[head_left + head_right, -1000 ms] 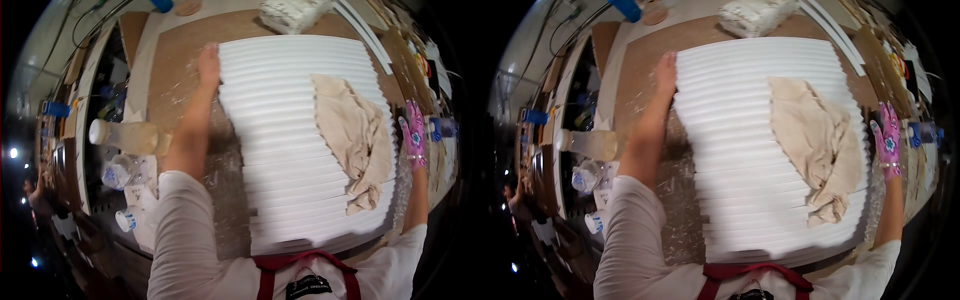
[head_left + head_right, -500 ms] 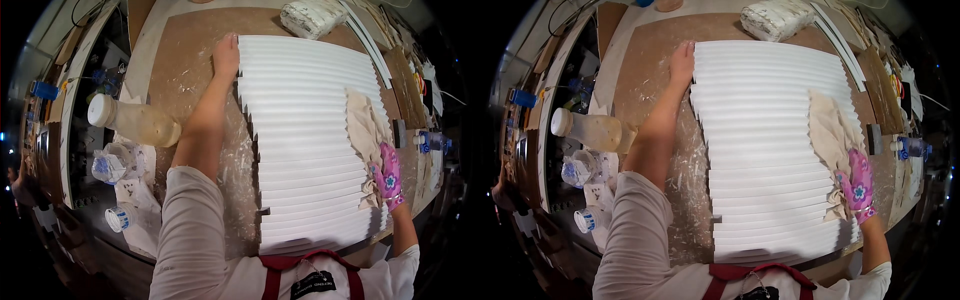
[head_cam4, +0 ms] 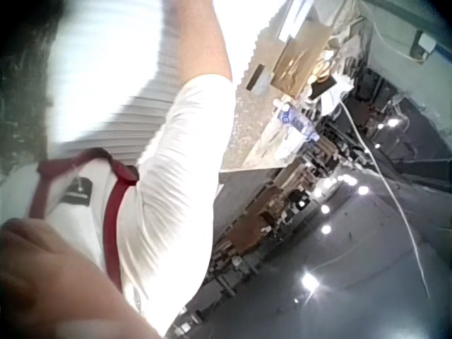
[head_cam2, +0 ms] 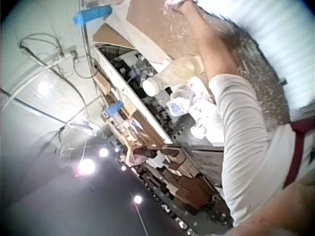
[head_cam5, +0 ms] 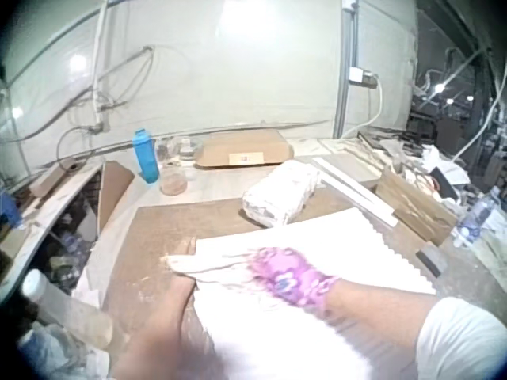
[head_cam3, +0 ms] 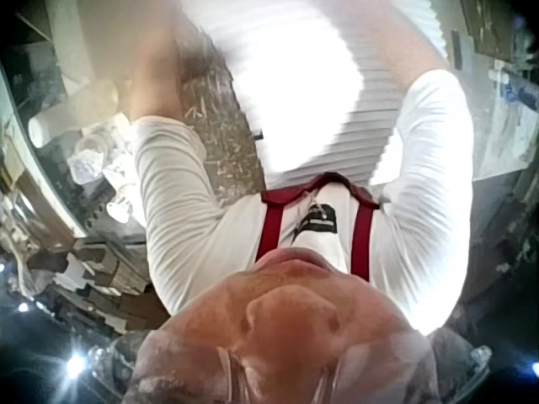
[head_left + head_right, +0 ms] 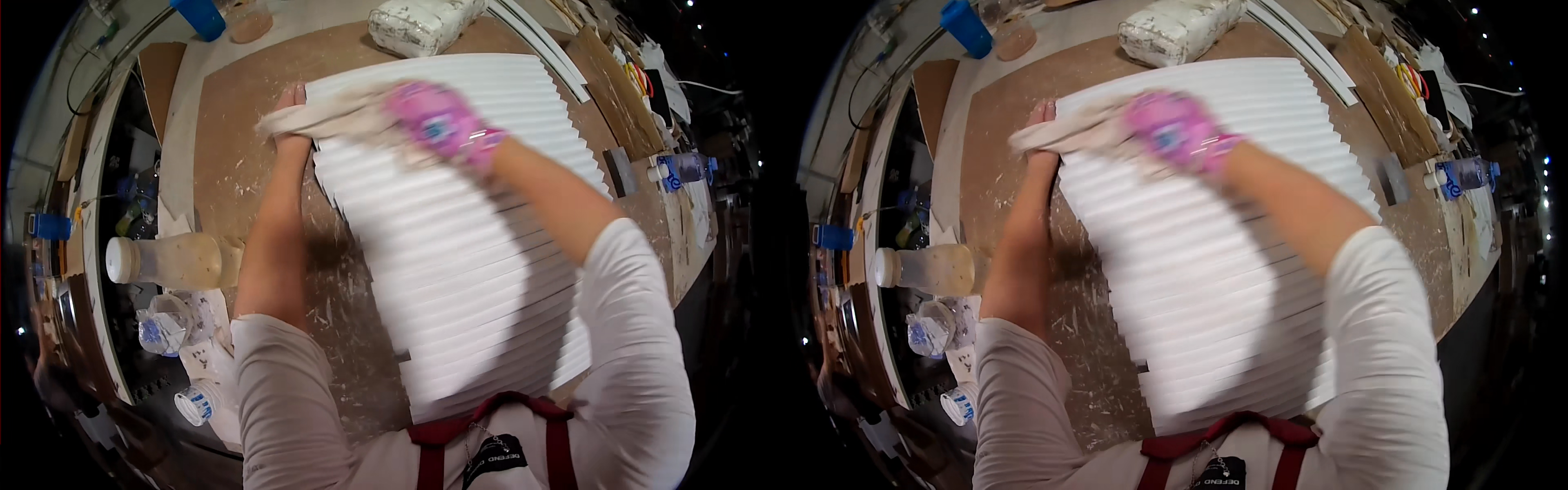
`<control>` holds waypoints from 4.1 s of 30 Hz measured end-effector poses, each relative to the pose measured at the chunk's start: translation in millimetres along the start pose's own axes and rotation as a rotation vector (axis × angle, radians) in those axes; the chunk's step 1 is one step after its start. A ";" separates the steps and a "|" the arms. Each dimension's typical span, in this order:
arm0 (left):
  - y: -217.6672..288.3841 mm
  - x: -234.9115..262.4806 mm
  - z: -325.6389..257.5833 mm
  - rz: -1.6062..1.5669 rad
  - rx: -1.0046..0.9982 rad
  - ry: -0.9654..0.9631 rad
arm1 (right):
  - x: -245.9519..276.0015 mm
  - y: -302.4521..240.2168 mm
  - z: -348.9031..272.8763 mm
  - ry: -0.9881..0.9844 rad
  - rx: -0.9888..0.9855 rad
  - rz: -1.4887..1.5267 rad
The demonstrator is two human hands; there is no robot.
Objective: The person wipes a series of white furniture slats with a cloth, then pours liquid from a bottle onto the cloth and continues wiping the surface of the slats.
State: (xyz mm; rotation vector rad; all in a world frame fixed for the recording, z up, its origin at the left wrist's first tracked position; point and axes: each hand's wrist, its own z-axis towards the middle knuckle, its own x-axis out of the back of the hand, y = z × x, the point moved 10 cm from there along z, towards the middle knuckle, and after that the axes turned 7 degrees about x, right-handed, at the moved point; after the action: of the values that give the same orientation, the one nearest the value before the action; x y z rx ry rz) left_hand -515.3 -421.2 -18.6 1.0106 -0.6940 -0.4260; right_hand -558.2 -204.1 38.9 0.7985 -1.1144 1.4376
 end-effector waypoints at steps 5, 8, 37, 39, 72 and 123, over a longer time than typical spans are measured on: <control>18.1 5.4 -6.3 0.206 0.107 0.087 | 109.1 174.2 -131.6 -0.148 -0.759 -0.136; 8.9 41.2 -10.1 0.325 0.040 0.202 | 106.5 81.9 -48.7 -0.040 -0.601 0.333; 20.0 21.7 -8.8 0.217 0.066 0.121 | 102.5 187.3 -174.5 -0.126 -0.439 -0.133; 20.5 27.0 -7.9 0.228 0.073 0.126 | 184.5 206.3 -253.7 -0.109 -0.663 -0.422; 143.2 -119.7 -77.9 0.817 -0.176 -0.303 | 163.5 86.4 -481.4 0.065 -0.901 -0.600; 296.7 -58.2 -481.5 0.993 0.057 -0.462 | 204.8 124.6 -568.5 0.574 -0.734 0.237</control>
State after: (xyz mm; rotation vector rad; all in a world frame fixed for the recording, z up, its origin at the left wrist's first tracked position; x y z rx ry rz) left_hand -215.4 56.2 55.1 0.5081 -1.5170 0.2509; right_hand -656.8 404.4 14.1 -0.2599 -1.1714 1.1905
